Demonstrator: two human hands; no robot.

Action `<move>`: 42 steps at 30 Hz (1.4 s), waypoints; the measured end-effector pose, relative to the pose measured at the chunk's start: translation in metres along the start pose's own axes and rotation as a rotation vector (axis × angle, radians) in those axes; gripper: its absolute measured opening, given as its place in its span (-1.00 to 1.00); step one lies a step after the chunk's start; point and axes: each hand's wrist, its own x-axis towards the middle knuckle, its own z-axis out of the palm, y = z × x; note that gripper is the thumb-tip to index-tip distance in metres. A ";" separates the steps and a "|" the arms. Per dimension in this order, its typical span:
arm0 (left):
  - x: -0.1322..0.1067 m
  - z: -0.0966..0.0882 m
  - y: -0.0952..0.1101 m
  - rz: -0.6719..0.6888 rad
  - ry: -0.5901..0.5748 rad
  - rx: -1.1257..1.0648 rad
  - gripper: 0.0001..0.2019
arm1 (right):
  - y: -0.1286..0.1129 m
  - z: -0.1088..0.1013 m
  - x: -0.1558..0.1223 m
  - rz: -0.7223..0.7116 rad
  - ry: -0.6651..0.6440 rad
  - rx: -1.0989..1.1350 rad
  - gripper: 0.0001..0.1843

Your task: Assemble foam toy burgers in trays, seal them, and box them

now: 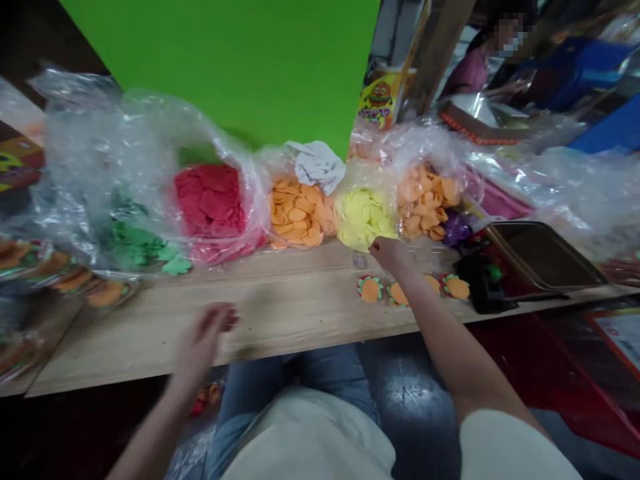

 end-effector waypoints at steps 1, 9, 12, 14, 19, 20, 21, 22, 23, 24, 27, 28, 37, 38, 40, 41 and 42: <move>-0.003 0.027 -0.002 -0.041 -0.101 -0.004 -0.77 | 0.007 0.001 0.013 0.028 -0.023 -0.021 -0.77; 0.028 0.214 0.009 -0.314 -0.482 -0.092 -0.86 | 0.007 0.031 0.031 0.032 -0.048 -0.060 -0.66; 0.036 0.221 0.011 -0.320 -0.449 -0.092 -0.91 | 0.002 0.027 0.028 -0.026 -0.026 -0.073 -0.66; 0.038 0.217 0.009 -0.309 -0.427 -0.085 -0.93 | -0.001 0.024 0.028 -0.060 -0.014 -0.075 -0.66; 0.042 0.213 0.003 -0.281 -0.455 -0.045 -0.94 | -0.015 0.030 0.025 -0.029 -0.040 -0.065 -0.69; 0.042 0.214 0.001 -0.278 -0.459 -0.038 -0.93 | -0.017 0.032 0.024 -0.017 -0.047 -0.061 -0.69; 0.042 0.216 0.000 -0.276 -0.459 -0.031 -0.92 | -0.019 0.035 0.023 -0.009 -0.051 -0.055 -0.69; 0.043 0.219 0.000 -0.272 -0.454 -0.026 -0.90 | -0.020 0.037 0.021 -0.004 -0.051 -0.049 -0.68; 0.043 0.222 -0.001 -0.267 -0.447 -0.022 -0.87 | -0.019 0.038 0.020 0.000 -0.050 -0.045 -0.68; 0.044 0.224 -0.001 -0.263 -0.437 -0.020 -0.85 | -0.018 0.039 0.019 0.003 -0.037 -0.038 -0.66; 0.045 0.230 0.001 -0.265 -0.422 -0.024 -0.80 | -0.008 0.035 0.015 0.015 0.036 -0.013 -0.66; 0.046 0.230 0.001 -0.270 -0.431 -0.029 -0.80 | -0.004 0.032 0.013 0.019 0.060 -0.008 -0.68; 0.039 0.224 0.002 -0.222 -0.482 -0.040 -0.88 | 0.023 0.041 -0.084 -0.340 0.287 0.053 -0.63; 0.039 0.225 0.002 -0.221 -0.480 -0.040 -0.87 | 0.024 0.049 -0.100 -0.370 0.284 0.028 -0.57; 0.041 0.227 0.002 -0.224 -0.492 -0.040 -0.85 | 0.024 0.065 -0.125 -0.396 0.245 -0.027 -0.43; 0.042 0.226 0.003 -0.226 -0.504 -0.037 -0.85 | 0.023 0.072 -0.132 -0.402 0.222 -0.046 -0.38; 0.044 0.223 0.004 -0.224 -0.519 -0.034 -0.85 | 0.021 0.078 -0.136 -0.406 0.210 -0.056 -0.35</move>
